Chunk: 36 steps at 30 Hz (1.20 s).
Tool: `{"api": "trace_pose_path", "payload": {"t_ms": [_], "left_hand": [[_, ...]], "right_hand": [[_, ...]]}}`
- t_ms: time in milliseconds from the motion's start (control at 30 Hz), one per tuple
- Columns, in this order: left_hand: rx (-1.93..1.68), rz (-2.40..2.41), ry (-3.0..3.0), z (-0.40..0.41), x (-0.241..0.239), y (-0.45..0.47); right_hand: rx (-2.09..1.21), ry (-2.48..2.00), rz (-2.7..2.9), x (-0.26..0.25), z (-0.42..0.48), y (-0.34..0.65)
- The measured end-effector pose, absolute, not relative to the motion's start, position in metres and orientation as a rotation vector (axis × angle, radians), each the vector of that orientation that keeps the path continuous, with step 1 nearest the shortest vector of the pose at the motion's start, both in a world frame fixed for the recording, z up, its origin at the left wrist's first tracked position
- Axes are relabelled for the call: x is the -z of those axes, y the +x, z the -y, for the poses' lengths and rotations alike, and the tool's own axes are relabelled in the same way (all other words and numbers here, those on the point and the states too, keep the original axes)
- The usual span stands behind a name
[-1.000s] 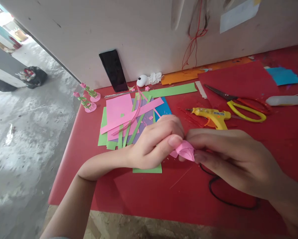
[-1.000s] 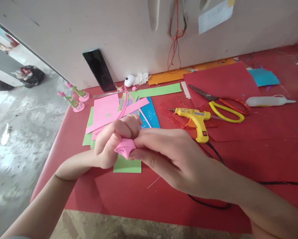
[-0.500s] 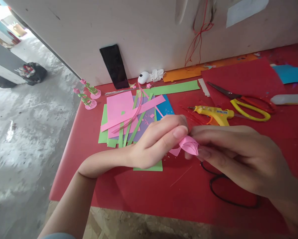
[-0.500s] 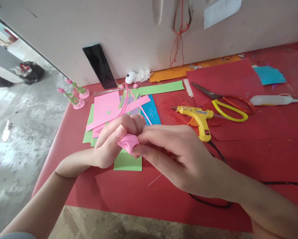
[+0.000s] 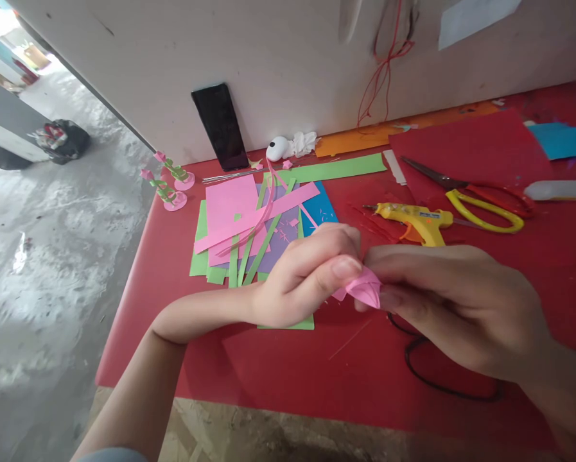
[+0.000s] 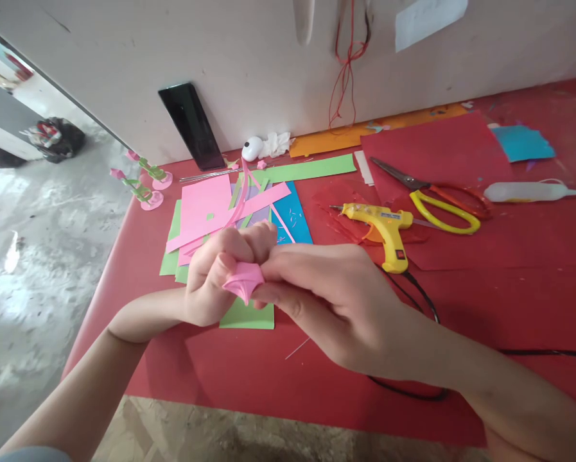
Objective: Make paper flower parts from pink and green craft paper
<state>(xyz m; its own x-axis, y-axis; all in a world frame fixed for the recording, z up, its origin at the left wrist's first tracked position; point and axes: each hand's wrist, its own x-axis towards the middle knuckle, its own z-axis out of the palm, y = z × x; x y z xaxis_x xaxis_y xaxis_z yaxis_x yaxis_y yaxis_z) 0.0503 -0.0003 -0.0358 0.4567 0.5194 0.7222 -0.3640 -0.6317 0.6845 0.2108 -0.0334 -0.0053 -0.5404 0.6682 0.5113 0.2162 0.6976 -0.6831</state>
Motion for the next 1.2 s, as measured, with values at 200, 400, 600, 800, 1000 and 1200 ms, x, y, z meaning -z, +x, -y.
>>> {"api": "trace_pose_path", "payload": {"t_ms": [200, 400, 600, 800, 1000, 1200], "left_hand": [[-1.482, -0.124, 1.868, 0.011, 0.038, 0.054], [-1.562, -0.175, 1.865, 0.011, 0.048, 0.056], [-1.471, -0.402, 2.073, -0.019, 0.046, 0.043], [-1.613, -0.441, 2.397, -0.025, 0.044, 0.039], [-1.65, -0.42, 2.537, -0.026, 0.044, 0.039], [-1.609, -0.41, 2.42, -0.029, 0.047, 0.039]], "right_hand": [[-0.695, -0.571, 2.105, 0.012, 0.038, 0.205], [-0.784, -0.598, 2.04, 0.013, 0.038, 0.2], [-0.496, -0.865, 1.961, 0.014, 0.026, 0.201], [-0.12, -0.89, 2.013, 0.021, 0.028, 0.201], [-0.321, -0.776, 2.098, 0.021, 0.026, 0.201], [-0.457, -0.726, 2.098, 0.024, 0.021, 0.202]]}}
